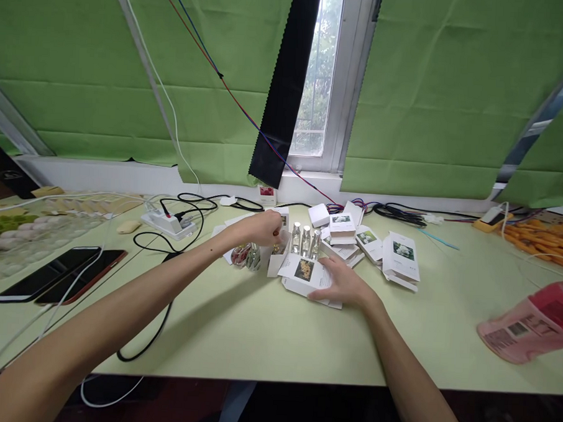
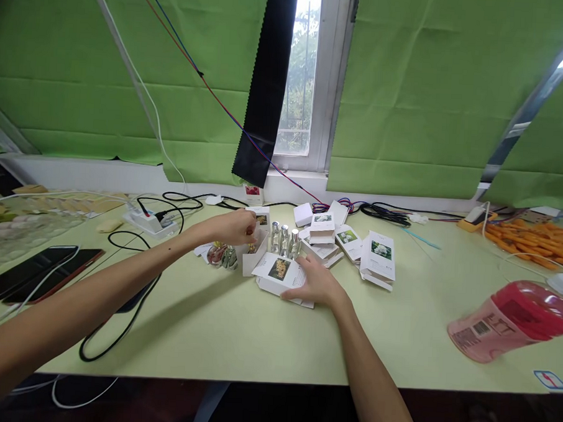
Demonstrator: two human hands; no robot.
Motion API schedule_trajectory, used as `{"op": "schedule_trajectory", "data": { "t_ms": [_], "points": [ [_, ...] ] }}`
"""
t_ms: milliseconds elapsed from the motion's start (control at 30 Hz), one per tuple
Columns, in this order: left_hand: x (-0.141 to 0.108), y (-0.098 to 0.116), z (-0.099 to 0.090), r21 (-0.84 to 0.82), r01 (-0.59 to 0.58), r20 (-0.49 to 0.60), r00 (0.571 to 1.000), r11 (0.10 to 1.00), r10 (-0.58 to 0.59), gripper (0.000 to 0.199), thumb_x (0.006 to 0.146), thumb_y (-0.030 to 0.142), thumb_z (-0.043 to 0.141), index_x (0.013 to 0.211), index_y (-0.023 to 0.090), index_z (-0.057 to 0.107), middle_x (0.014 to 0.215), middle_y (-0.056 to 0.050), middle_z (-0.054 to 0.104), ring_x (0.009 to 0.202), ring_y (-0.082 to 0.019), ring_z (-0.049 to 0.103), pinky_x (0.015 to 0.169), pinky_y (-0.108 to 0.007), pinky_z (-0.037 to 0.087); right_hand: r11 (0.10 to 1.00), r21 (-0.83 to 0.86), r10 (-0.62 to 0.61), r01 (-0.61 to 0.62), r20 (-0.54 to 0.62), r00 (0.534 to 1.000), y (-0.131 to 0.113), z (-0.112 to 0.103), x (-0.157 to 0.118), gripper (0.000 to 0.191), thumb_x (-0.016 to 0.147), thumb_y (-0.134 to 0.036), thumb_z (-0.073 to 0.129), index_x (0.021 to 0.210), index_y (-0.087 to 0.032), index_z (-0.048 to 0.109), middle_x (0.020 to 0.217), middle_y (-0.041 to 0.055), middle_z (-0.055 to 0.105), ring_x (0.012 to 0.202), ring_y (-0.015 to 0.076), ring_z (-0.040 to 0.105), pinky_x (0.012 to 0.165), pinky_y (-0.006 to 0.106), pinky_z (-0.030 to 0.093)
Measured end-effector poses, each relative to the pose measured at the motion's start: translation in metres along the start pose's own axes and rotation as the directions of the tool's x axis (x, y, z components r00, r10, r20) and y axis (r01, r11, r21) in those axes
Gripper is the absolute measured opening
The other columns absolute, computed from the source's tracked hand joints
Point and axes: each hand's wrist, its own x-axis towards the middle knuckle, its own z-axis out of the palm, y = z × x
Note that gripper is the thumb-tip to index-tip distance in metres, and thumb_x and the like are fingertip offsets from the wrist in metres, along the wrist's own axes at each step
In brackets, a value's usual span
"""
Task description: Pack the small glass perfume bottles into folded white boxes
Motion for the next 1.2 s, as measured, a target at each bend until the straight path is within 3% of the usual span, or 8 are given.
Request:
{"op": "schedule_trajectory", "data": {
  "t_ms": [267,500,700,800,1000,1200],
  "points": [
    [-0.004,-0.004,0.008,0.017,-0.058,0.057,0.997,0.998,0.057,0.022,0.074,0.030,0.066,0.056,0.018,0.061,0.059,-0.004,0.056,0.059,-0.017,0.048,0.060,-0.030,0.030,1.000,0.000,0.007,-0.007,0.005,1.000,0.001,0.002,0.001,0.085,0.062,-0.066,0.082,0.130,-0.023,0.056,0.115,0.0100,0.057,0.104,0.0314,0.058,0.087,0.043,0.047],
    [-0.001,-0.003,0.019,0.022,-0.005,0.126,0.992,1.000,0.002,0.017,0.072,0.030,0.068,0.061,0.018,0.067,0.062,-0.004,0.061,0.062,-0.018,0.052,0.058,-0.029,0.033,1.000,-0.018,0.000,0.000,0.010,1.000,0.000,0.001,0.000,0.085,0.062,-0.067,0.082,0.129,-0.021,0.056,0.116,0.0101,0.057,0.106,0.0312,0.057,0.090,0.044,0.046],
    [-0.004,0.009,0.008,-0.001,-0.072,0.177,0.982,0.997,0.071,0.003,0.067,0.019,0.066,0.065,0.019,0.068,0.072,-0.004,0.065,0.066,-0.017,0.053,0.058,-0.028,0.032,1.000,-0.003,-0.020,0.020,0.004,1.000,0.003,0.002,0.001,0.084,0.063,-0.068,0.081,0.128,-0.022,0.057,0.114,0.0098,0.057,0.105,0.0310,0.058,0.089,0.045,0.047],
    [-0.001,0.015,0.005,-0.016,-0.101,0.178,0.979,0.995,0.102,0.015,0.075,0.018,0.060,0.060,0.019,0.063,0.067,-0.003,0.062,0.063,-0.016,0.049,0.058,-0.028,0.031,1.000,-0.007,-0.028,0.028,-0.006,1.000,0.004,0.002,0.001,0.085,0.062,-0.068,0.082,0.128,-0.022,0.057,0.113,0.0099,0.057,0.106,0.0318,0.058,0.090,0.045,0.047],
    [0.008,0.015,0.015,-0.028,0.023,0.151,0.988,0.999,-0.018,0.043,0.092,0.041,0.048,0.056,0.018,0.051,0.060,-0.005,0.055,0.053,-0.016,0.044,0.056,-0.030,0.030,1.000,0.001,-0.025,0.025,-0.007,1.000,0.003,0.001,0.001,0.084,0.062,-0.066,0.083,0.129,-0.022,0.057,0.115,0.0102,0.056,0.107,0.0318,0.058,0.090,0.045,0.047],
    [0.004,0.012,0.022,-0.111,0.056,0.060,0.997,0.992,-0.050,0.050,0.092,0.049,0.046,0.051,0.020,0.040,0.052,-0.001,0.046,0.052,-0.015,0.039,0.056,-0.029,0.027,1.000,0.005,-0.026,0.026,-0.002,1.000,0.003,0.001,0.002,0.084,0.062,-0.067,0.082,0.129,-0.022,0.057,0.115,0.0096,0.056,0.105,0.0308,0.059,0.089,0.044,0.047]
  ]
}}
